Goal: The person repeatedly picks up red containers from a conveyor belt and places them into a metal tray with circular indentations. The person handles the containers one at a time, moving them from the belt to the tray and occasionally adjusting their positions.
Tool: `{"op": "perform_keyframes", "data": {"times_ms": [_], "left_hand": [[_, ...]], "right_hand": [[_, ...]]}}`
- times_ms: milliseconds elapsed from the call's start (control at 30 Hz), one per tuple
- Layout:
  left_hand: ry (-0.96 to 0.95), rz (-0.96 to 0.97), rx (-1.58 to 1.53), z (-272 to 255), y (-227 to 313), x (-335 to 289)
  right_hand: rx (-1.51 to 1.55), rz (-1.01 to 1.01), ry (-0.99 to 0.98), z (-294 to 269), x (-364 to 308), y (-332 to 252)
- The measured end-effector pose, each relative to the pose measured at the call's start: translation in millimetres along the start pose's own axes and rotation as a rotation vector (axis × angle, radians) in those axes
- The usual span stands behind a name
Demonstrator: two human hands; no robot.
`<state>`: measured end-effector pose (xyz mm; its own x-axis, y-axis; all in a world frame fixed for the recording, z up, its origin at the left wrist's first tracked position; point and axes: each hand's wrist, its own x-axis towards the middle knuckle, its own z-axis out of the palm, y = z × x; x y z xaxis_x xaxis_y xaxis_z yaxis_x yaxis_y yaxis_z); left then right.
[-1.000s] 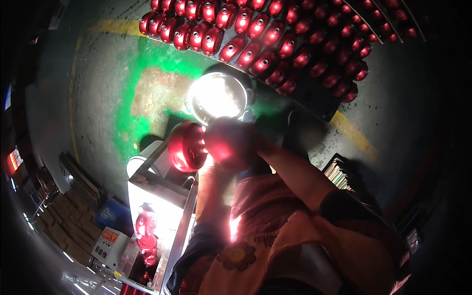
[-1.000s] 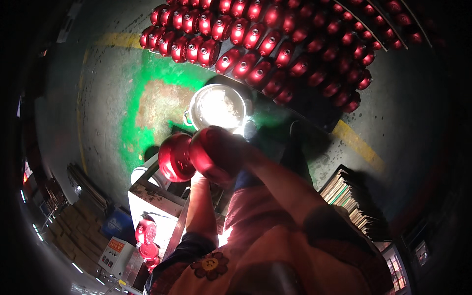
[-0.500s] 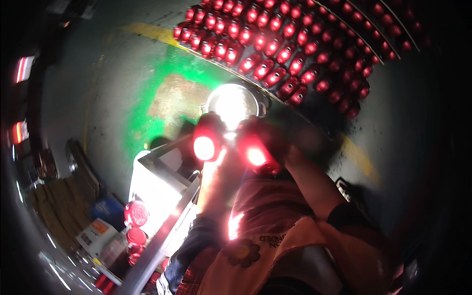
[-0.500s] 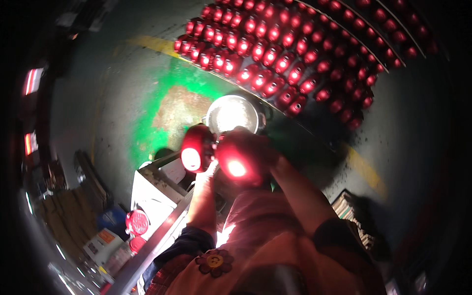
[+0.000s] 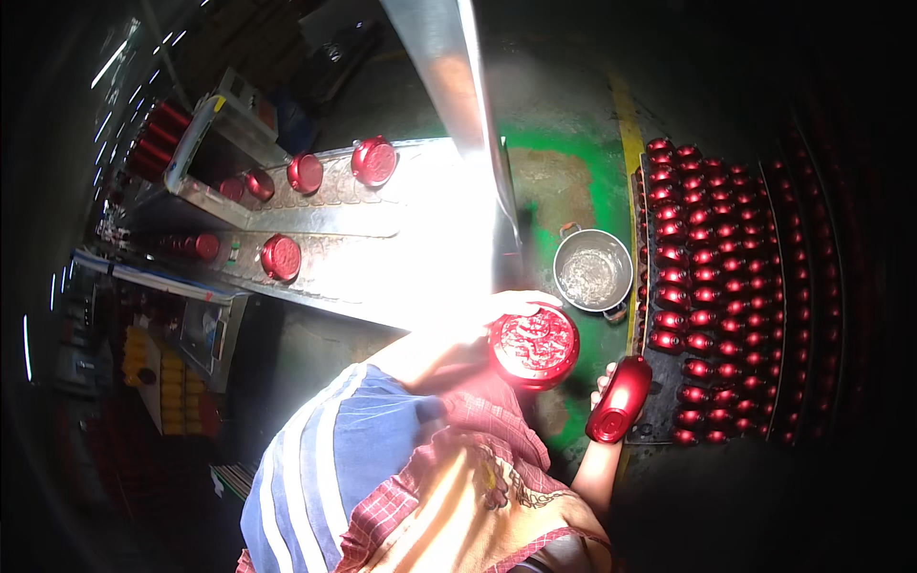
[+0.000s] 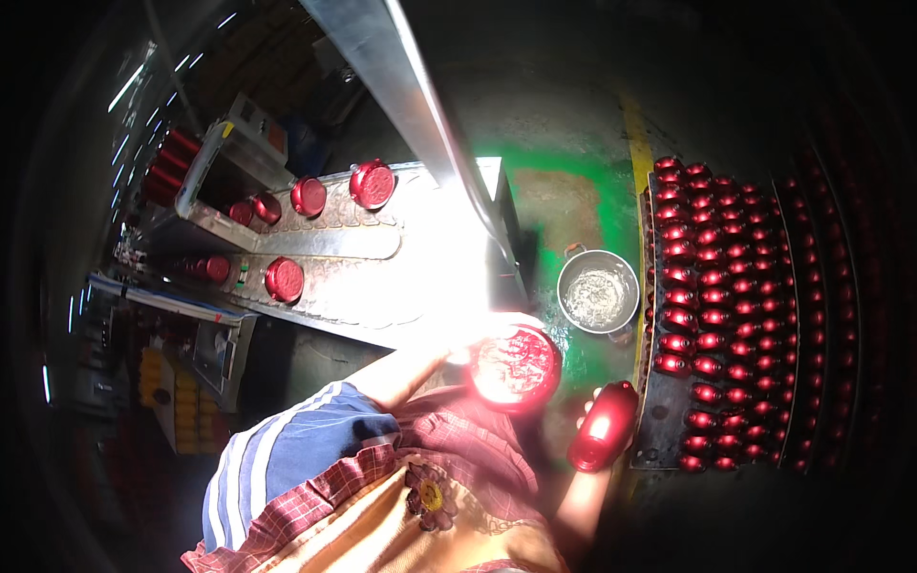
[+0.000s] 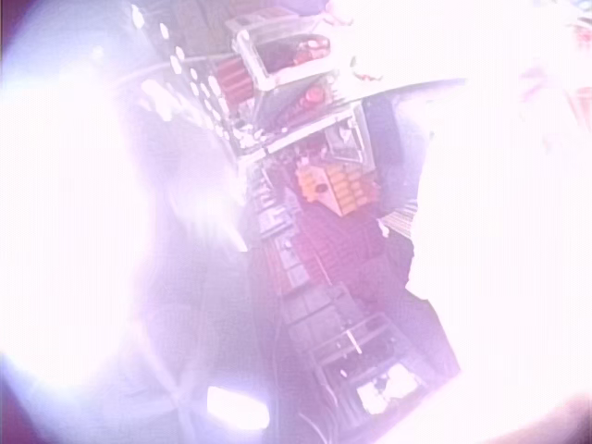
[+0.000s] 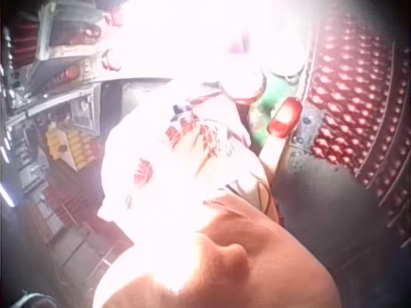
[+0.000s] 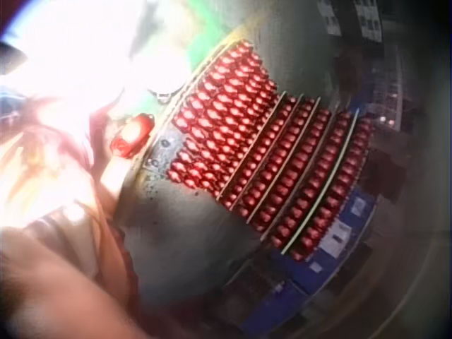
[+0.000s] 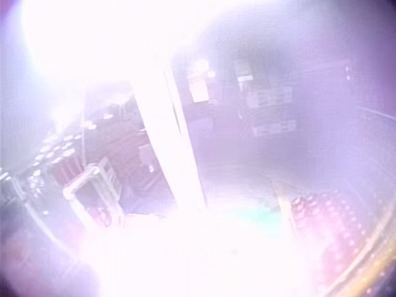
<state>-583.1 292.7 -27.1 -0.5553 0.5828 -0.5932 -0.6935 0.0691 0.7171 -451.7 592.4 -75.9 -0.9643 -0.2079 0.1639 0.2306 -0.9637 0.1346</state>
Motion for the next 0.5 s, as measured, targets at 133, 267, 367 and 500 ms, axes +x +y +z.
{"op": "perform_keyframes", "data": {"times_ms": [133,267,367,500], "left_hand": [[0.081,0.134,0.140,-67.9,35.7,-96.6],[0.295,0.305,0.036,-139.2,98.5,-221.4],[0.531,0.545,0.152,-204.9,146.4,-314.7],[1.037,0.723,0.554,-333.6,183.2,-372.5]], "right_hand": [[-0.038,0.040,0.181,12.1,-18.5,44.6],[-0.191,-0.025,0.380,36.5,-9.0,93.1],[-0.452,-0.007,0.384,48.3,33.0,136.3],[-0.733,-0.108,0.450,56.3,125.5,220.6]]}}
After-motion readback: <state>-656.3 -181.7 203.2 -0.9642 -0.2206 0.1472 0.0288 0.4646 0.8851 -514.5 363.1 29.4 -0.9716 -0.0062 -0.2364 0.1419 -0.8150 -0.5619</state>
